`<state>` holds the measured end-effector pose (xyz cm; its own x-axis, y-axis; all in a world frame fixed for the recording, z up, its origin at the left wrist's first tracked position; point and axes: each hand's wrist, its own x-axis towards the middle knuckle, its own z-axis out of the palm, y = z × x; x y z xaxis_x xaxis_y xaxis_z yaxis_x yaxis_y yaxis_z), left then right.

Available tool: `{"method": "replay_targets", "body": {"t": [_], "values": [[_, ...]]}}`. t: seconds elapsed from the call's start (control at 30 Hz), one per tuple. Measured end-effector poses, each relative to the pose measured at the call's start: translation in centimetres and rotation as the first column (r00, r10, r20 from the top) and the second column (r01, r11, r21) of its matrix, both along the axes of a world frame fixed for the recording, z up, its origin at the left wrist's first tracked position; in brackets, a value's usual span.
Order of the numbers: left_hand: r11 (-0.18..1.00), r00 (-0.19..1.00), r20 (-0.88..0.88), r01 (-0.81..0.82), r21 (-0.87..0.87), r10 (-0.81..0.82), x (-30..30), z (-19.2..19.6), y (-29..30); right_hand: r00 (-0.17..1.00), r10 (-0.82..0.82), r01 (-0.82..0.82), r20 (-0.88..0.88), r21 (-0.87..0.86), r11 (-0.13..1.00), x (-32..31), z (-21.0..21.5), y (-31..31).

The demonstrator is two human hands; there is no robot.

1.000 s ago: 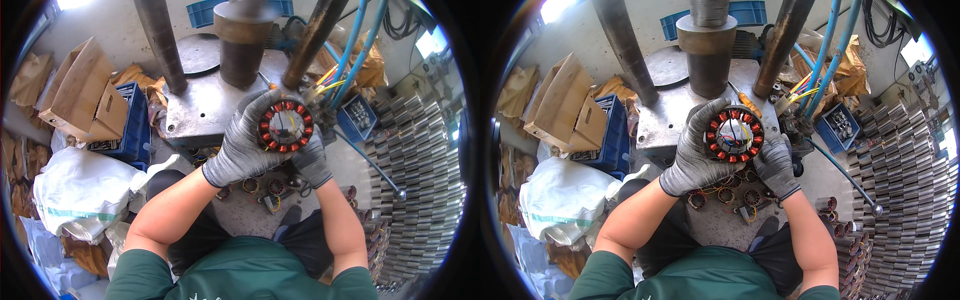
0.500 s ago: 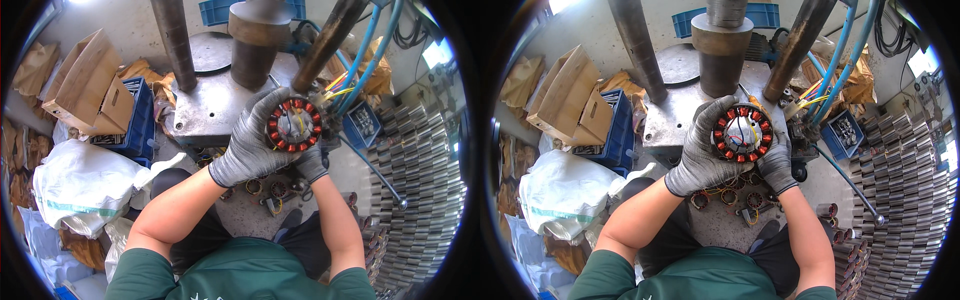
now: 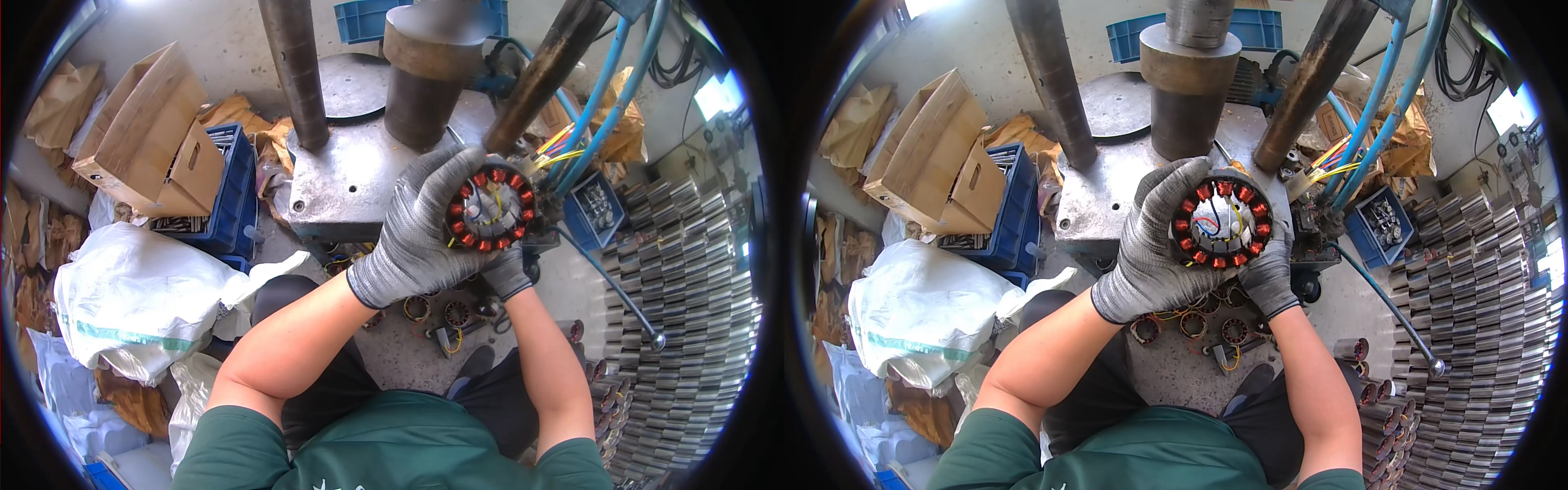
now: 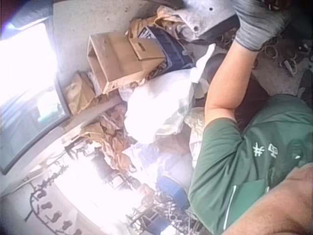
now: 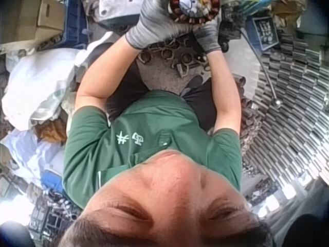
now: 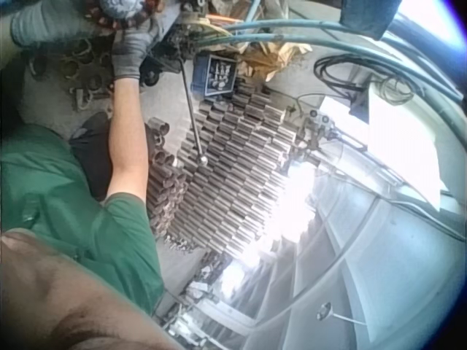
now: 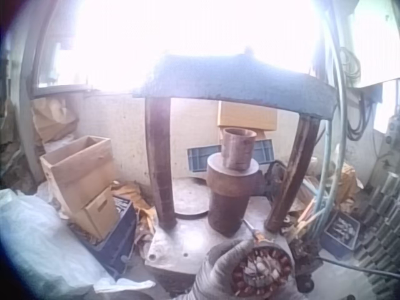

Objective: The recorder uses a press machine and hand tools to assemble or repair electric motor components, specifically a stator with copper windings.

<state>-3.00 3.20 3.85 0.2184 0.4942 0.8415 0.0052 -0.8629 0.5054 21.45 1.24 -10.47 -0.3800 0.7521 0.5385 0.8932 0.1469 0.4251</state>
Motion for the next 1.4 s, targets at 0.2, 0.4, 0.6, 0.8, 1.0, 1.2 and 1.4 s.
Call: {"method": "replay_targets", "body": {"t": [0.2,0.4,0.6,0.8,1.0,1.2,1.4], "values": [[0.99,0.998,-0.068,-0.022,-0.14,0.013,0.0,-0.5,0.2,0.883,0.179,-0.201,-0.434,-0.004,0.98,-0.8,2.9,-0.5],[0.982,0.999,-0.047,0.013,-0.187,-0.022,-0.1,-0.5,0.5,0.711,0.254,-0.25,-0.656,0.102,0.963,-1.3,5.9,-2.1],[0.977,0.996,-0.029,0.076,-0.201,-0.084,0.1,-1.0,0.4,0.075,0.181,-0.306,-0.981,0.15,0.94,-1.1,8.0,-4.8],[0.99,0.99,-0.124,0.047,-0.13,-0.063,0.7,-1.0,-0.2,-0.074,0.234,-0.325,-0.969,0.245,0.913,-2.3,10.6,-7.3],[0.933,0.96,-0.105,0.22,-0.284,-0.258,2.0,-2.2,-1.0,-0.111,0.338,-0.38,-0.935,0.354,0.855,-3.4,11.8,-8.7],[0.995,0.963,-0.253,0.092,-0.027,-0.096,2.5,-2.3,-1.8,0.292,0.362,-0.393,-0.885,0.234,0.889,-4.2,11.8,-9.0],[0.989,0.93,-0.353,0.136,0.065,-0.105,3.1,-0.5,-3.3,0.213,0.088,-0.3,-0.973,0.02,0.954,-4.9,11.4,-10.2]]}}
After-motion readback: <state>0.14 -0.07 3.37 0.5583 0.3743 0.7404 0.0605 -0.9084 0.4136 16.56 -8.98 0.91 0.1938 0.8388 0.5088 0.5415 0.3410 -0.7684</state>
